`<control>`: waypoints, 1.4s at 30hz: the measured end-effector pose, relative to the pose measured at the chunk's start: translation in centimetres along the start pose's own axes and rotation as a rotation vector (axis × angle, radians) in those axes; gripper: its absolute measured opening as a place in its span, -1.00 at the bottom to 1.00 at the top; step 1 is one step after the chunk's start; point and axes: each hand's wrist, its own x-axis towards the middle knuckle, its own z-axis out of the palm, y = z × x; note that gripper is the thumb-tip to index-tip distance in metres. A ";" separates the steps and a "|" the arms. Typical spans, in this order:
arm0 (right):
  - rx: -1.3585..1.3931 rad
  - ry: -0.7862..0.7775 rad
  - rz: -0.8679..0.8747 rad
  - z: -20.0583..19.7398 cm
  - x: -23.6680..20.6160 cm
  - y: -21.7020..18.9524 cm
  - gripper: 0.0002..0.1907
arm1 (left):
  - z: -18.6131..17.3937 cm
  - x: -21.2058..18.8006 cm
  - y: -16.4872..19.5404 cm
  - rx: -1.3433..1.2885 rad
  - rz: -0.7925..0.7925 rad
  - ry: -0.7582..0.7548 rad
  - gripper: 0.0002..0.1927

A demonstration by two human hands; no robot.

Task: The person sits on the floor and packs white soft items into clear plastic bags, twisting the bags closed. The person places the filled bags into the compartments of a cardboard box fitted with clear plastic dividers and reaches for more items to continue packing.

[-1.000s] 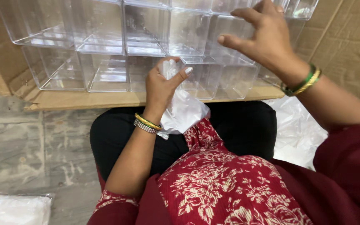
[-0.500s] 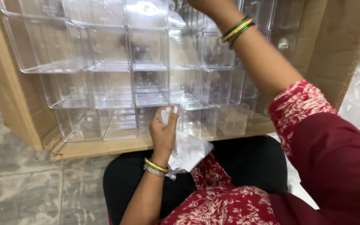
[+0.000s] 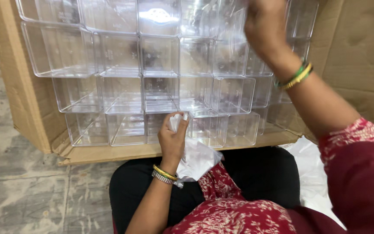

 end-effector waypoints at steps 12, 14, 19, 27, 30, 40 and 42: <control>0.454 -0.786 0.207 2.9 -2.8 -15.4 -0.78 | -1.4 -0.1 -1.6 -0.237 0.126 0.133 -0.36; 0.398 -0.716 0.255 3.8 -2.0 -14.4 -0.79 | -1.1 -0.4 -1.2 -0.375 0.011 0.205 -0.33; 0.430 -0.679 0.229 5.6 -0.6 -14.0 -0.70 | -0.4 -2.0 -0.2 -0.284 0.253 0.257 -0.30; 0.068 0.010 -0.167 9.5 9.9 -7.7 -0.32 | -0.2 -2.0 0.1 -0.093 0.290 0.188 -0.44; 0.077 -0.022 -0.106 11.2 11.6 -4.5 -0.55 | -0.1 -1.6 0.4 -0.140 0.160 0.062 -0.54; 0.617 -0.592 0.571 5.2 6.6 -6.7 -0.85 | 0.1 -1.8 1.5 0.070 0.442 0.050 -0.43; 0.549 -0.821 0.527 5.5 4.1 -10.9 -0.61 | 0.3 -1.7 1.6 0.166 0.465 0.011 -0.43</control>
